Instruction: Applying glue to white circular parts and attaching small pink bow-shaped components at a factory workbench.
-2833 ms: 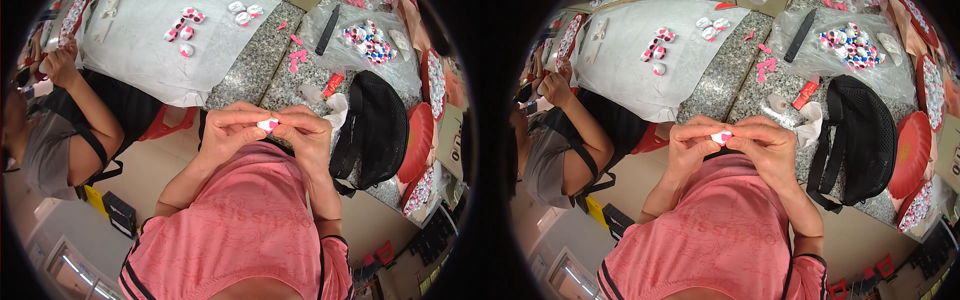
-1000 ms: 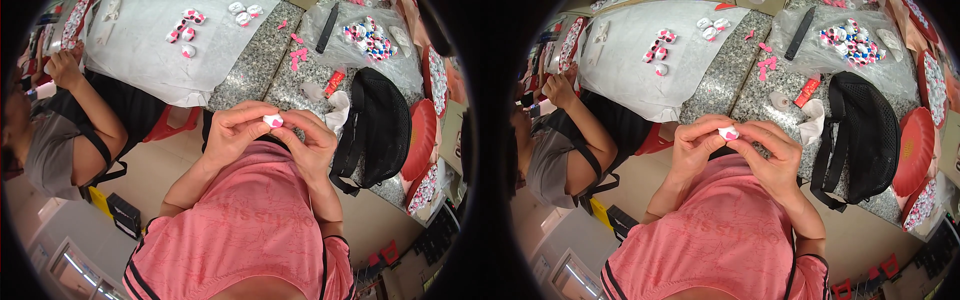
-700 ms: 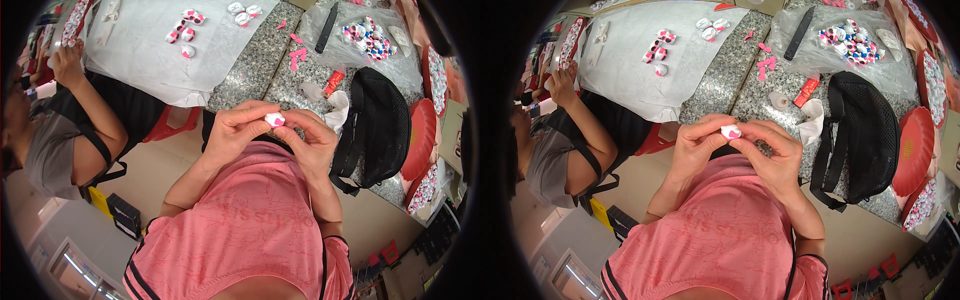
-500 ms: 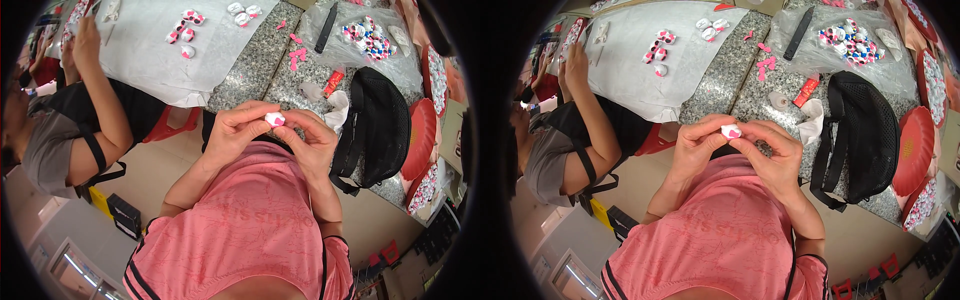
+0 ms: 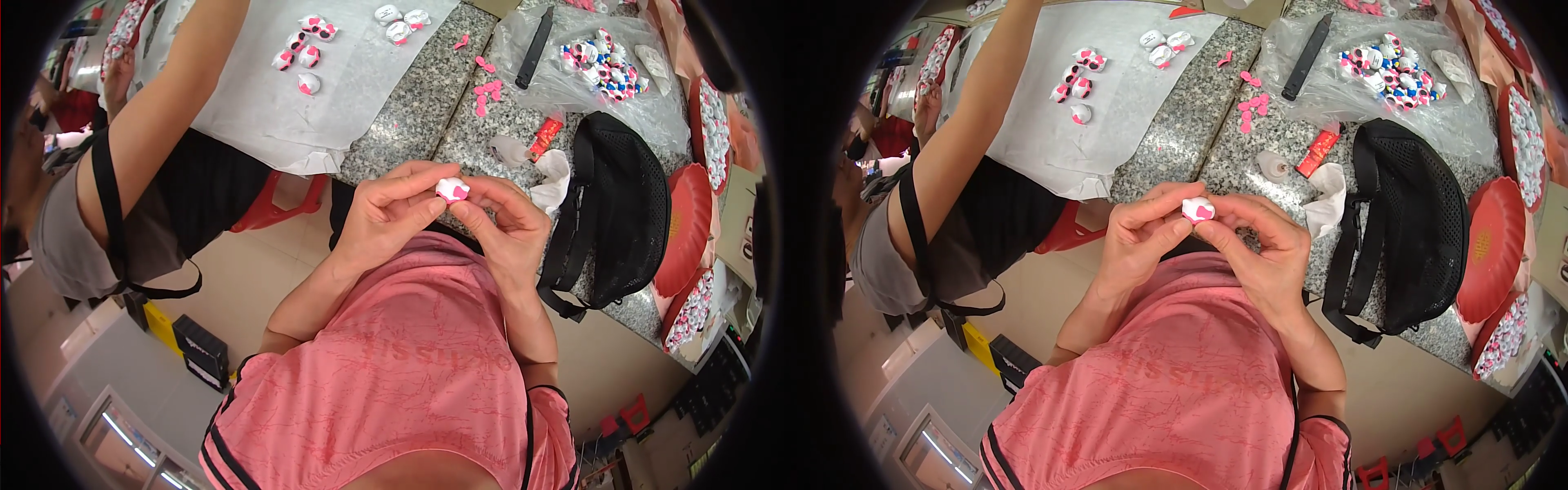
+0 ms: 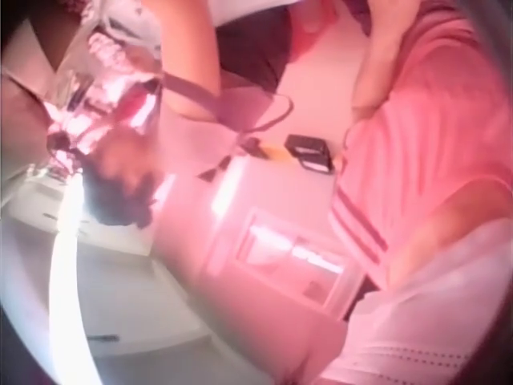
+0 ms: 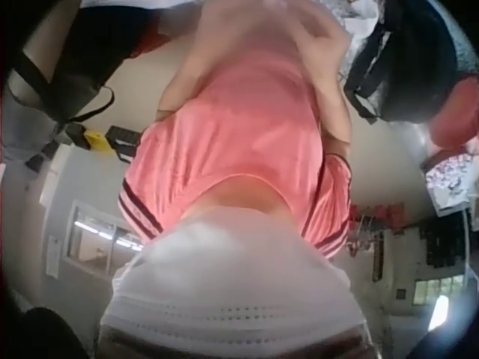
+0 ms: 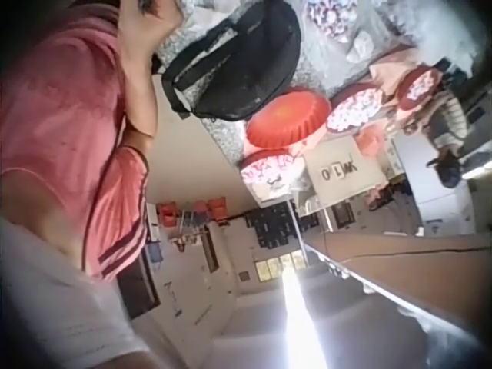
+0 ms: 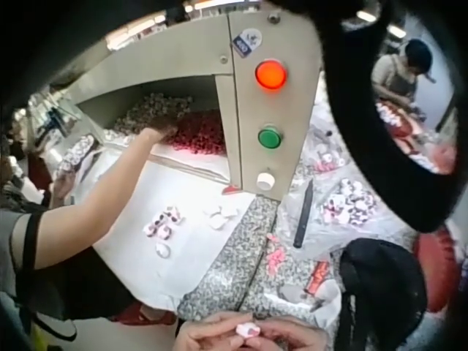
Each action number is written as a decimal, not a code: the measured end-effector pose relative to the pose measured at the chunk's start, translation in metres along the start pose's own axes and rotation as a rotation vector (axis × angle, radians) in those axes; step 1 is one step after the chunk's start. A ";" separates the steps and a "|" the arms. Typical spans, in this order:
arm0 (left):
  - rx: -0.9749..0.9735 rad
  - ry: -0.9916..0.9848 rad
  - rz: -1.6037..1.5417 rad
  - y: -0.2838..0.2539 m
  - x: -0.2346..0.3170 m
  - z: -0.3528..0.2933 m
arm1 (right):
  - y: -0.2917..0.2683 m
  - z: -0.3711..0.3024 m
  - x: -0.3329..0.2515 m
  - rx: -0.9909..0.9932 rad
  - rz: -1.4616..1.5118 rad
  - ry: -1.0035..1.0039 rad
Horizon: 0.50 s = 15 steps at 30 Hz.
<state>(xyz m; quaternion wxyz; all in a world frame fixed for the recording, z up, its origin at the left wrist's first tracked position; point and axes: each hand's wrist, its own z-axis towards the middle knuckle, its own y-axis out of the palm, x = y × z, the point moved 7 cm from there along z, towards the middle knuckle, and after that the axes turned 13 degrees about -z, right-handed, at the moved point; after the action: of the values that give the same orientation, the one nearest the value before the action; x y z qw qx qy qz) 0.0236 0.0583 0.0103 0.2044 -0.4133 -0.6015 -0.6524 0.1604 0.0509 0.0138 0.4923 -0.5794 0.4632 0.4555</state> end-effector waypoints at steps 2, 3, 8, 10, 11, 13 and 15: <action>-0.005 0.003 -0.008 -0.001 -0.001 0.000 | 0.000 0.000 0.000 -0.002 0.003 0.002; -0.009 0.006 -0.016 -0.002 -0.002 0.000 | 0.001 0.000 0.000 -0.002 0.003 0.003; -0.017 0.021 -0.029 -0.001 0.000 -0.001 | 0.002 0.000 -0.002 -0.005 -0.006 -0.019; -0.020 0.023 -0.027 -0.001 0.000 -0.001 | 0.002 0.000 -0.003 -0.010 -0.007 -0.028; -0.022 0.024 -0.025 -0.001 0.000 -0.001 | 0.003 0.000 -0.002 -0.010 -0.007 -0.027; -0.023 0.026 -0.022 -0.001 0.000 0.000 | 0.003 0.001 -0.003 -0.009 0.003 -0.034; -0.021 0.012 -0.001 -0.002 0.000 0.000 | 0.003 0.001 -0.004 -0.009 0.009 -0.037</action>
<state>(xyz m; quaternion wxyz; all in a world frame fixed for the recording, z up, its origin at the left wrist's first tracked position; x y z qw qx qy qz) 0.0220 0.0585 0.0094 0.2031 -0.4112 -0.5938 -0.6611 0.1569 0.0523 0.0168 0.4961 -0.5711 0.4544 0.4703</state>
